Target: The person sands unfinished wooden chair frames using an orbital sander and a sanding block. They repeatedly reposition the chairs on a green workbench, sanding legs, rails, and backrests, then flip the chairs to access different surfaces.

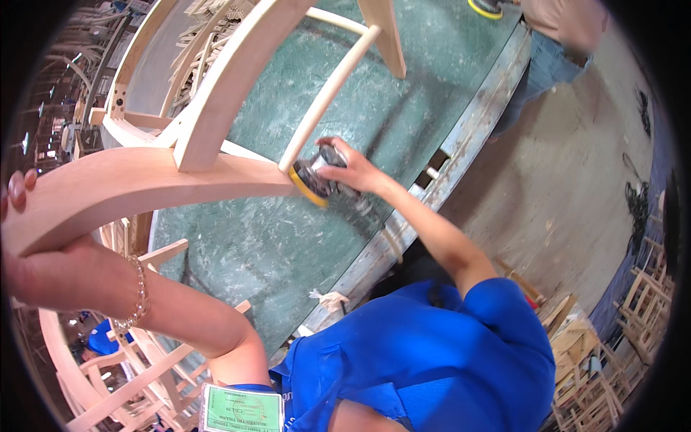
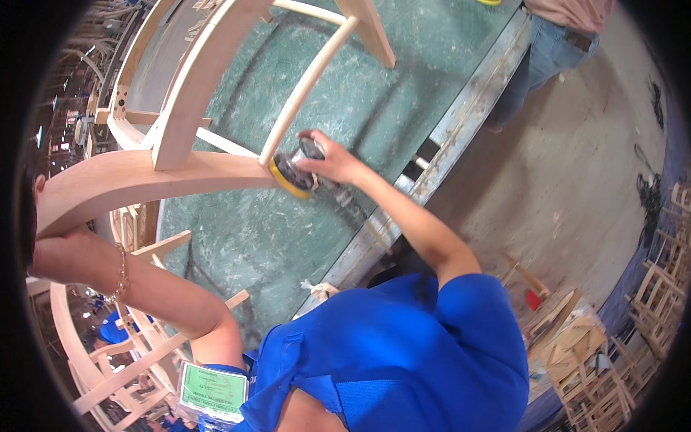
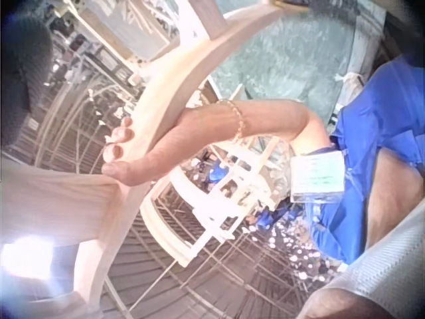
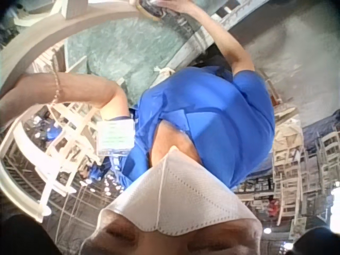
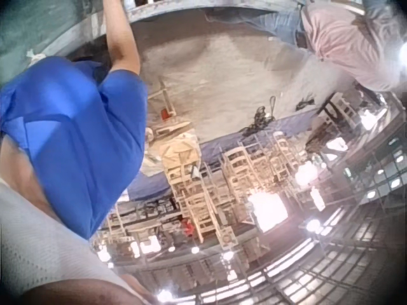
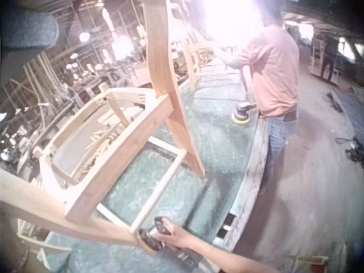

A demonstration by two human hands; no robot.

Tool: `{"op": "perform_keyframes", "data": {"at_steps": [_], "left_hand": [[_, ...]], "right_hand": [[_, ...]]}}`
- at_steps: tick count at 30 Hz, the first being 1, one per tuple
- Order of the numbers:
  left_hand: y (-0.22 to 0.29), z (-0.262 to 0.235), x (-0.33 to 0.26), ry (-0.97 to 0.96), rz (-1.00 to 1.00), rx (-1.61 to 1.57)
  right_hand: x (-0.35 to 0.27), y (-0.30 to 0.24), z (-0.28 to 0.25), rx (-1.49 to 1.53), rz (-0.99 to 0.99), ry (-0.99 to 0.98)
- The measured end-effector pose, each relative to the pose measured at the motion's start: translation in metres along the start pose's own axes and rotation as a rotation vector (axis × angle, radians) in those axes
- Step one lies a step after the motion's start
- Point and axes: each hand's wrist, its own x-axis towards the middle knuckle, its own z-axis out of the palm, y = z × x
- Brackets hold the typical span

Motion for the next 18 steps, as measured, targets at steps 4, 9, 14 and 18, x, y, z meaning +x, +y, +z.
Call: {"op": "perform_keyframes", "data": {"at_steps": [4, 9, 14, 18], "left_hand": [[0.006, -0.009, 0.002, -0.121, -0.253, -0.454], [0.025, 0.027, -0.011, 0.060, -0.228, -0.226], [-0.020, 0.010, -0.100, -0.117, -0.061, 0.188], [-0.039, -0.002, -0.234, -0.121, -0.426, -0.065]], "right_hand": [[-0.022, -0.015, 0.001, 0.109, 0.071, -0.067], [-0.039, -0.004, -0.018, -0.035, 0.052, -0.065], [-0.069, -0.066, -0.040, -0.976, 0.051, -0.373], [-0.102, -0.100, -0.060, -1.074, 0.150, -0.368]]}}
